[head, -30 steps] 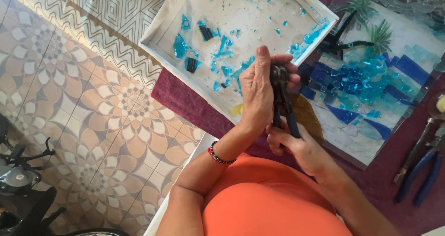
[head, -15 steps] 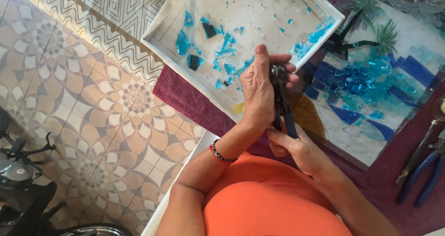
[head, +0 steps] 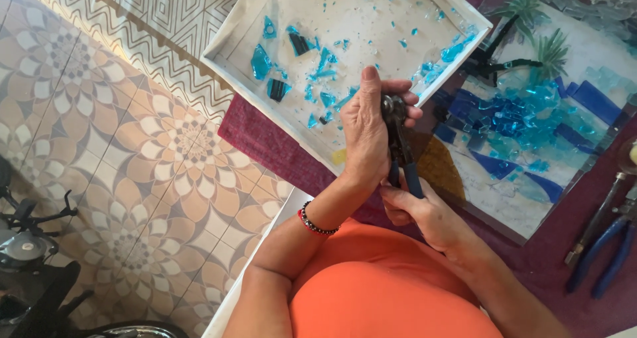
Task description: Cutting small blue glass tiles using mosaic nippers over a tray
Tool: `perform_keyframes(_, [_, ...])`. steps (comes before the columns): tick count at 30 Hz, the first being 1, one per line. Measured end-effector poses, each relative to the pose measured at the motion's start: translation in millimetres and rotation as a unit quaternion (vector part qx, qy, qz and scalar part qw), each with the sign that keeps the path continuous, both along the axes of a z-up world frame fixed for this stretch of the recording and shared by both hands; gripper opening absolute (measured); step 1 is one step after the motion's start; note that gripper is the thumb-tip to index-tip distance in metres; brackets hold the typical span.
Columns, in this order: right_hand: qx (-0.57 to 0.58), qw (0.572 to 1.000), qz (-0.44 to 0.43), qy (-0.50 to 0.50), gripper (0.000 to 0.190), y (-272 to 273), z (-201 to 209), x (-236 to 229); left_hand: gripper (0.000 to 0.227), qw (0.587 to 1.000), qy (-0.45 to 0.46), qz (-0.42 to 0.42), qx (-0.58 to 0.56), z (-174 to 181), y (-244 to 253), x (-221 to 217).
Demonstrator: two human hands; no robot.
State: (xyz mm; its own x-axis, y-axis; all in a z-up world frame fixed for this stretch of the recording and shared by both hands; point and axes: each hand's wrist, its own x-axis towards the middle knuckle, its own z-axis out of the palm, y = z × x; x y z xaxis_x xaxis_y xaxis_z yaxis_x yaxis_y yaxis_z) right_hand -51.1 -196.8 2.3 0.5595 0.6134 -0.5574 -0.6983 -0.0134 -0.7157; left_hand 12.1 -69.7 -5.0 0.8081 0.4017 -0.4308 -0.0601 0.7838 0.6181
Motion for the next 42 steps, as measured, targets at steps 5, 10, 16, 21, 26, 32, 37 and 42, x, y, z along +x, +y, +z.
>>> perform_keyframes(5, [-0.004, 0.999, -0.034, 0.036, 0.022, 2.5, 6.1, -2.5, 0.057, 1.000, -0.006, 0.002, -0.004, -5.1, -0.8, 1.3])
perform_keyframes(10, [-0.007, 0.998, -0.050, 0.039, 0.023, -1.4, -1.7, -0.9, 0.058, 1.000, -0.012, 0.006, -0.002, -2.5, 1.6, 2.6])
perform_keyframes(16, [0.002, 0.996, -0.056, 0.064, 0.012, -8.3, -14.7, 5.7, 0.066, 0.992, -0.081, -0.043, -0.085, 1.2, 20.4, -1.4])
perform_keyframes(21, [0.018, 0.996, -0.058, 0.058, 0.016, -9.1, -9.8, 11.4, 0.074, 0.964, -0.158, -0.075, -0.202, 6.7, 31.9, -4.8])
perform_keyframes(26, [0.034, 0.998, -0.030, 0.037, 0.017, -10.1, 21.6, 26.8, 0.084, 0.943, -0.161, -0.107, -0.271, 14.7, 48.4, -7.5])
perform_keyframes(32, [-0.065, 0.987, -0.052, -0.140, 0.014, 5.9, 56.2, 48.2, 0.090, 0.943, -0.083, -0.094, -0.307, 59.3, 58.2, -8.0])
perform_keyframes(37, [-0.163, 0.934, -0.144, -0.282, 0.031, 35.7, 53.2, 58.7, 0.090, 0.940, -0.106, -0.104, -0.308, 61.4, 55.0, -11.5])
perform_keyframes(42, [-0.262, 0.853, -0.148, -0.425, 0.042, 60.7, 49.5, 65.8, 0.086, 0.949, -0.177, -0.124, -0.228, 39.9, 43.0, -18.5])
